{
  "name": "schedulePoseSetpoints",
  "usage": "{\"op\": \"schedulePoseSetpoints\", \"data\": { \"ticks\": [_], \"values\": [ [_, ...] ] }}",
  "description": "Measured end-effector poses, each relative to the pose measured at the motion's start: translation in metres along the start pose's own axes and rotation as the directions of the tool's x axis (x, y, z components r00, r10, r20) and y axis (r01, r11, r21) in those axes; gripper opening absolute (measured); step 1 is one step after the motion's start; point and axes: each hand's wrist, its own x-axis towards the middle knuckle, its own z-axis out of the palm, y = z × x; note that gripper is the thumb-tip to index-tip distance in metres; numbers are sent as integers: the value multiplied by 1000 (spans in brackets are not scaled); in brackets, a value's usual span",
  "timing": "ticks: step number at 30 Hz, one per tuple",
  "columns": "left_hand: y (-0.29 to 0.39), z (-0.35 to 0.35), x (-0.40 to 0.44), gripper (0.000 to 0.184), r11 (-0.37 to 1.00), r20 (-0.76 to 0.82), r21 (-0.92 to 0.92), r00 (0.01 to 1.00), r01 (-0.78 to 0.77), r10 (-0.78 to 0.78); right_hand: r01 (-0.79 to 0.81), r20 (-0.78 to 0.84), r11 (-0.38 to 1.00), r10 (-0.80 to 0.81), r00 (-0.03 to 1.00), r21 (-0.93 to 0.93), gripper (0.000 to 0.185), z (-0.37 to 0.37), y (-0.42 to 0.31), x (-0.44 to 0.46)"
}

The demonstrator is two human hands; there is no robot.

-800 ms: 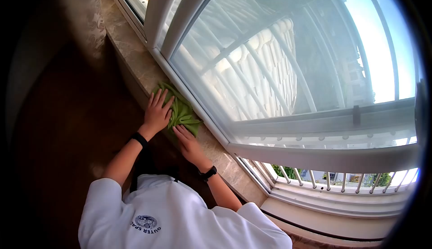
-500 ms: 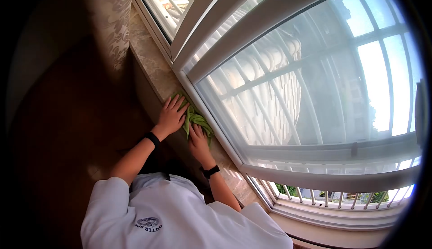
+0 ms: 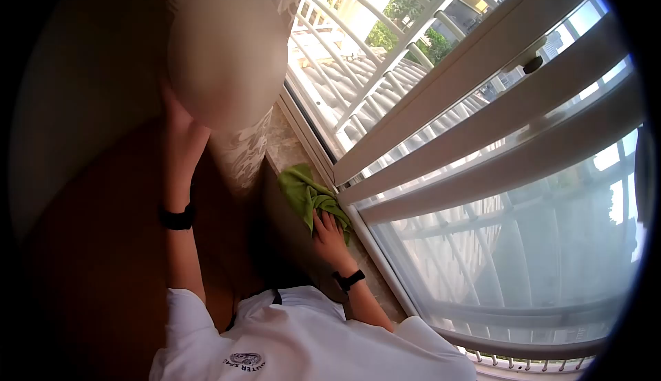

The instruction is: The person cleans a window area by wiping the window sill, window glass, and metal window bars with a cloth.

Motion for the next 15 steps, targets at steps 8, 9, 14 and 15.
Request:
{"op": "schedulePoseSetpoints", "data": {
  "ticks": [8,9,14,15],
  "values": [
    [-75,84,159,31,983,226,-152,972,99,-63,-52,69,998,54,996,-35,71,12,-43,141],
    [-95,94,176,32,992,170,-127,985,18,4,-66,78,997,70,995,-42,71,12,-48,161],
    [-183,101,255,38,972,4,-182,988,-149,152,-11,18,997,13,1000,-71,71,29,-65,231],
    [-202,96,271,39,977,24,-181,992,-115,121,-36,24,996,38,999,-77,71,30,-70,243]
  ]
}}
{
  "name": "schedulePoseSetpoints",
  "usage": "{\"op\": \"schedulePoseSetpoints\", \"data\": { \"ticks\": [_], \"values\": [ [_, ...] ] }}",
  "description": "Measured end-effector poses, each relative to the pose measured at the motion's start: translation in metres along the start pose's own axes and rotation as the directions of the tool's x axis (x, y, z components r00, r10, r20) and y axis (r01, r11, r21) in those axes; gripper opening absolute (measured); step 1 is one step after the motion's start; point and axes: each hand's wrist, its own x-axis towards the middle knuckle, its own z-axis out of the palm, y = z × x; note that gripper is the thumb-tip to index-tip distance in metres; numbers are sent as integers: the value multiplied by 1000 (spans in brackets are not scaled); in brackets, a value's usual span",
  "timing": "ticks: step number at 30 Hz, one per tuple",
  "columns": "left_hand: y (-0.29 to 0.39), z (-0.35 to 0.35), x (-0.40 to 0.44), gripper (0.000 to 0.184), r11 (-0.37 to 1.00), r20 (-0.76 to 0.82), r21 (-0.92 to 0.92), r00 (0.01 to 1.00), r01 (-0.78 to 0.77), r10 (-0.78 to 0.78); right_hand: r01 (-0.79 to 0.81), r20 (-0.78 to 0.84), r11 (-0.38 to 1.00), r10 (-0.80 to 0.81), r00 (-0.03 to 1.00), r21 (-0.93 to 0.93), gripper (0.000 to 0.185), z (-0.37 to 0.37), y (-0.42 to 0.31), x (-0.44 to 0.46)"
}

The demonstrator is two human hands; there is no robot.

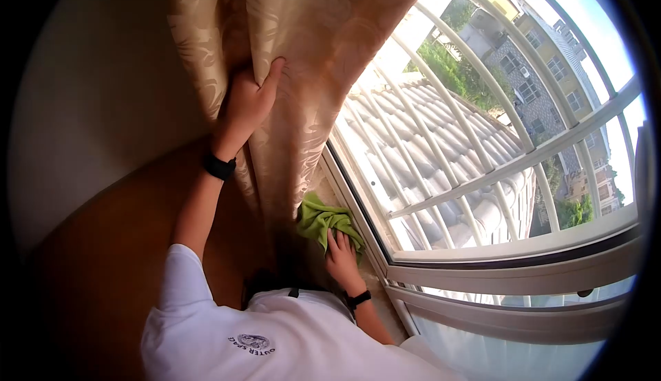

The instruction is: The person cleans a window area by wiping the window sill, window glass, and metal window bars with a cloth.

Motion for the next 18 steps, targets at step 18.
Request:
{"op": "schedulePoseSetpoints", "data": {
  "ticks": [18],
  "values": [
    [-511,-228,352,40,928,-2,370,999,-37,41,-489,-181,871,490,853,52,67,41,-98,174]
  ]
}}
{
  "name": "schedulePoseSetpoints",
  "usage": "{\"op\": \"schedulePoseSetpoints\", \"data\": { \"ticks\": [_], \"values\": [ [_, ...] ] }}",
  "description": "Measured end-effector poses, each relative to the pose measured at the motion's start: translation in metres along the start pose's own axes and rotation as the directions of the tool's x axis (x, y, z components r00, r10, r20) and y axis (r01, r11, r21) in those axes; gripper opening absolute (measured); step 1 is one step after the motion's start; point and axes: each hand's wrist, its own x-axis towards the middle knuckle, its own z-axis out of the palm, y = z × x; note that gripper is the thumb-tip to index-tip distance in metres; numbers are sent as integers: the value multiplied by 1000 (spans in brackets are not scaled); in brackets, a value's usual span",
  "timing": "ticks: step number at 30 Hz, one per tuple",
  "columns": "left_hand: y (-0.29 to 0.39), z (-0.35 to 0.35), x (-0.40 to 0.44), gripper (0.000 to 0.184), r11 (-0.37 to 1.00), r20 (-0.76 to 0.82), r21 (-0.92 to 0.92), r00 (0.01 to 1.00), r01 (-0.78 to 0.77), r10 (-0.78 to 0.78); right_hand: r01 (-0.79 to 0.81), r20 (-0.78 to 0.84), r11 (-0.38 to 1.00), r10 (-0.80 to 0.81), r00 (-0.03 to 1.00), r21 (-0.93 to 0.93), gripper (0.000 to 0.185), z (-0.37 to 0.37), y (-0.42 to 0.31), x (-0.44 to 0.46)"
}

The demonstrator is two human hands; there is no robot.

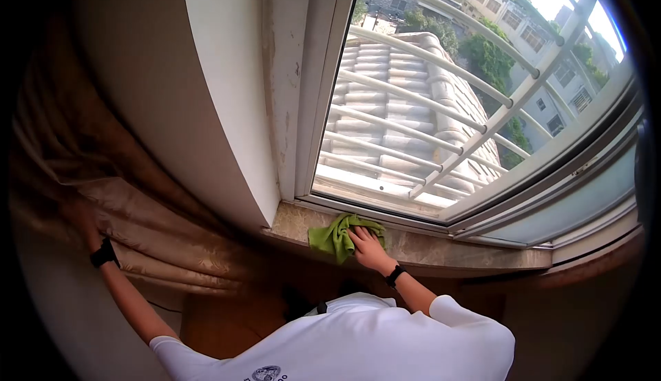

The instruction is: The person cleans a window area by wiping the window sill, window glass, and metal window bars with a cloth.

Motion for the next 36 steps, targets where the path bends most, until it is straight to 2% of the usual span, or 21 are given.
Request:
{"op": "schedulePoseSetpoints", "data": {
  "ticks": [5,12,14,16,17,18,19,20,21,22,23,24,25,26,28,30,31,32,33,35,36],
  "values": [
    [-54,39,50,47,982,116,173,988,81,-101,-110,-79,994,111,991,7,67,14,-24,9],
    [-55,75,83,63,860,237,505,946,73,-220,-228,-339,970,187,922,-86,61,40,-44,4],
    [-41,73,58,68,752,187,658,965,16,-184,-253,-384,963,199,901,-94,58,45,-40,-1],
    [-12,62,-6,74,664,0,748,999,22,-33,-276,-411,957,217,885,-89,57,46,-39,-7],
    [12,53,-53,76,701,-96,705,994,106,-53,-285,-410,954,226,884,-88,57,45,-39,-11],
    [30,41,-108,85,816,-137,546,981,191,-137,-274,-407,958,218,887,-84,58,45,-38,-14],
    [77,32,-164,86,711,-149,565,899,419,-411,-258,-406,962,204,891,-85,58,43,-37,-14],
    [105,18,-220,81,711,-20,541,852,449,-523,-247,-400,966,196,895,-79,59,44,-34,-18],
    [104,10,-284,79,726,161,395,735,563,-658,-237,-387,969,193,902,-69,59,44,-31,-23],
    [23,22,-382,66,709,487,-107,659,697,-574,-223,-368,973,183,911,-68,59,44,-27,-24],
    [101,0,-414,50,116,754,38,47,993,-655,-211,-353,975,176,919,-64,59,46,-23,-26],
    [161,-14,-445,37,77,869,203,-143,976,-473,-202,-338,978,171,926,-59,58,47,-18,-28],
    [199,-16,-479,33,300,931,276,-176,913,-320,-201,-336,978,170,926,-59,58,48,-16,-27],
    [238,12,-486,26,510,949,312,-239,801,-205,-207,-349,974,163,923,-94,58,39,-16,-4],
    [293,31,-515,22,713,971,140,-238,687,39,-193,-328,977,152,932,-95,57,41,-17,-13],
    [350,44,-534,20,790,989,-145,61,596,136,-166,-313,982,131,941,-88,56,43,-10,-17],
    [378,48,-535,22,847,912,-397,259,354,319,-125,-311,988,93,946,-86,55,42,-7,-21],
    [403,51,-544,23,825,861,-475,356,308,363,-88,-312,993,60,948,-77,54,40,-1,-25],
    [415,68,-542,28,814,772,-569,414,114,481,-75,-336,993,40,941,-93,53,28,4,-17],
    [433,83,-568,48,808,741,-585,360,-70,567,-95,-357,992,61,932,-79,53,29,6,-38],
    [438,93,-578,50,786,711,-593,344,-177,613,-130,-376,987,84,923,-98,53,23,18,-46]
  ]
}}
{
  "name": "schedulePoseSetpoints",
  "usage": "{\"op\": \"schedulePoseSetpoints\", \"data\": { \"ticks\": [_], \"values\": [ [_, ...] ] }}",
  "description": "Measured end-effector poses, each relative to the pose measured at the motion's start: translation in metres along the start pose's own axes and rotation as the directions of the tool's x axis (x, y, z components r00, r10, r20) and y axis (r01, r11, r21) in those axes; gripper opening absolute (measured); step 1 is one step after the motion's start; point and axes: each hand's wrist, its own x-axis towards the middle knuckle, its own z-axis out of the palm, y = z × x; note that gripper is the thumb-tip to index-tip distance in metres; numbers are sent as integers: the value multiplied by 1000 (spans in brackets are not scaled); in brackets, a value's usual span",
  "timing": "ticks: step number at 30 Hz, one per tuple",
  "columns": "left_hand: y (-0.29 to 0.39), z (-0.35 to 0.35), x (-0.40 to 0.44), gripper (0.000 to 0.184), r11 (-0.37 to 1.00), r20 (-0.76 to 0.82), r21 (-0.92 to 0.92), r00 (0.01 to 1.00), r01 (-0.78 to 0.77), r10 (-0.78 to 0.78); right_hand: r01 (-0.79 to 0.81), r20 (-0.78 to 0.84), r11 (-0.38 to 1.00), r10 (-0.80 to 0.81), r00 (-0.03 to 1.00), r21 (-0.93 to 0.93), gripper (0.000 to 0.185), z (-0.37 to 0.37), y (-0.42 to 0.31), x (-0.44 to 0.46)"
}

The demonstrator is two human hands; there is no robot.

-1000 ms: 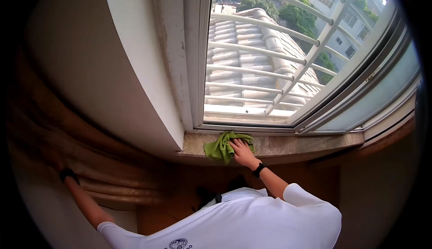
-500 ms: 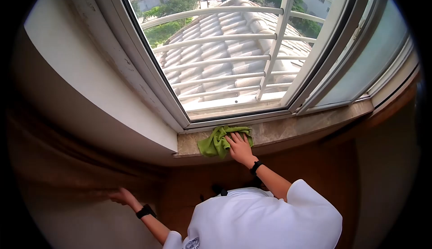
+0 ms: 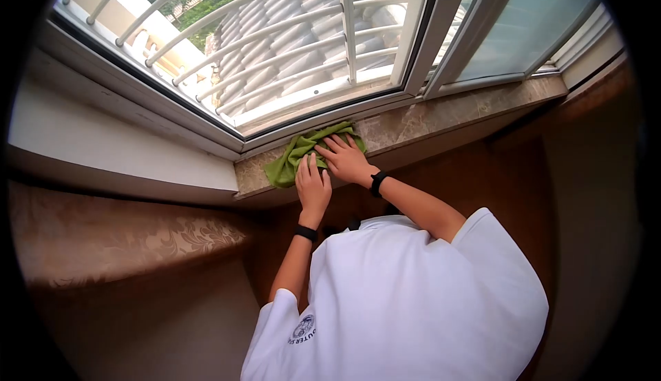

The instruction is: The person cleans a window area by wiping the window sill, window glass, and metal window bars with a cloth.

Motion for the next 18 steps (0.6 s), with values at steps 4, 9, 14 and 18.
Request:
{"op": "schedulePoseSetpoints", "data": {
  "ticks": [4,9,14,18],
  "values": [
    [10,29,13,55,969,113,168,980,-181,164,-133,-56,986,127,990,-101,51,-26,47,-37],
    [26,45,44,49,959,150,248,984,-137,102,-315,-46,939,312,949,-139,50,-51,90,-56],
    [40,45,43,36,973,159,160,977,-167,142,-62,87,993,71,994,-100,49,-62,100,-86],
    [44,43,54,30,955,169,22,943,-295,288,-87,121,995,92,988,-48,47,-91,142,-108]
  ]
}}
